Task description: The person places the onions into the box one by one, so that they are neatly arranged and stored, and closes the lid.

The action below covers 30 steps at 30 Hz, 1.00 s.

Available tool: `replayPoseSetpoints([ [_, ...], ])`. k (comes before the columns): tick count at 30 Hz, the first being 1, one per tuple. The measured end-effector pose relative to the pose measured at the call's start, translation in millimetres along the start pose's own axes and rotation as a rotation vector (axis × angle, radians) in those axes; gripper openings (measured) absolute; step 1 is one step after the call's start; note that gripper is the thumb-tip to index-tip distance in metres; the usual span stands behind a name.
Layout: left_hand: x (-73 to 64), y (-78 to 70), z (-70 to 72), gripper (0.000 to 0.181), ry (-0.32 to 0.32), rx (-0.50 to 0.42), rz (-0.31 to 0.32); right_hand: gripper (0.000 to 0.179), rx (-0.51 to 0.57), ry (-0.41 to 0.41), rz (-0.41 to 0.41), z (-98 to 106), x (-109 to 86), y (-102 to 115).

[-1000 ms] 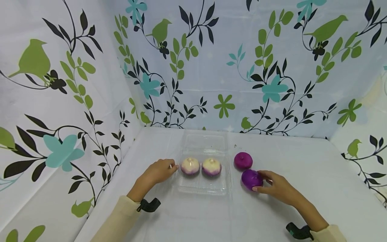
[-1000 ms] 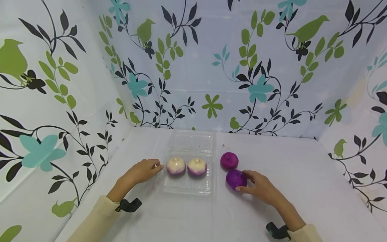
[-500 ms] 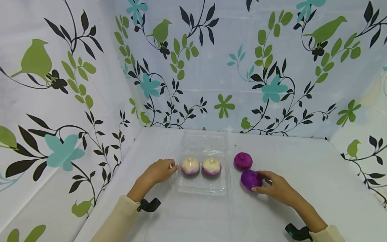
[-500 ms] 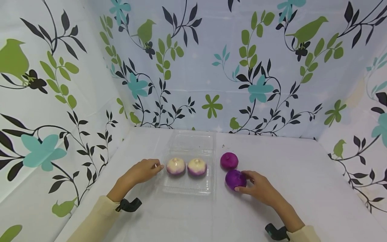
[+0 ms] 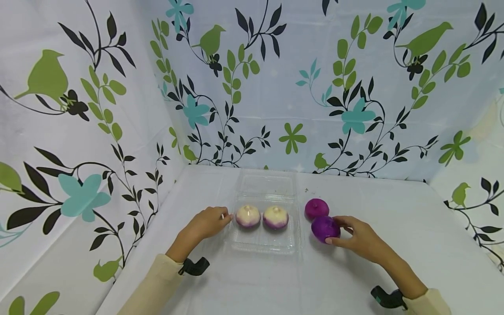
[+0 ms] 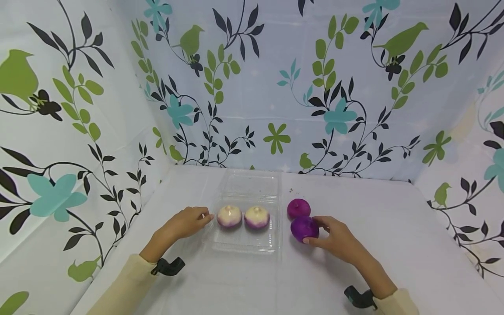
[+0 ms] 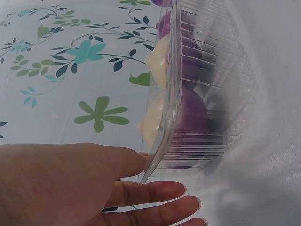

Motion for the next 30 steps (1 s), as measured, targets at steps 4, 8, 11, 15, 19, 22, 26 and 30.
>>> replayPoseSetpoints([
  [4, -0.1, -0.3, 1.2, 0.023, -0.003, -0.003, -0.003, 0.076, -0.021, -0.013, 0.036, 4, 5.8, 12],
  [8, -0.1, 0.0, 1.4, 0.023, -0.002, -0.011, -0.002, 0.077, -0.031, -0.017, 0.062, 7, 11.5, 23],
  [11, -0.2, 0.2, 1.3, 0.023, -0.001, -0.014, -0.003, 0.079, -0.037, -0.008, 0.058, 7, 16.0, 30],
  [15, -1.4, 0.1, 1.8, 0.023, 0.000, -0.014, -0.003, 0.079, -0.039, 0.023, 0.039, 3, 23.3, 39],
  [19, -2.2, 0.0, 2.4, 0.023, 0.005, -0.016, 0.003, 0.078, -0.031, 0.056, 0.043, -5, 30.7, 49],
  [22, -2.0, -0.1, 2.4, 0.023, 0.002, -0.015, 0.003, 0.077, -0.030, 0.074, 0.067, -12, 35.8, 58],
  [26, -1.1, 0.6, 0.9, 0.023, 0.001, -0.015, 0.004, 0.077, -0.053, 0.095, 0.099, -21, 41.5, 68],
  [30, -0.2, 2.2, -1.7, 0.023, 0.000, -0.017, 0.006, 0.078, -0.065, 0.125, 0.113, -31, 45.9, 78],
])
Point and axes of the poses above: each hand's wrist, its own x-axis towards the middle knuckle, its own z-axis out of the back of the hand, y = z × x, the point moved 7 cm from there along x, towards the middle knuckle, and after that the axes turned 11 degrees about x, right-handed, at the moved point
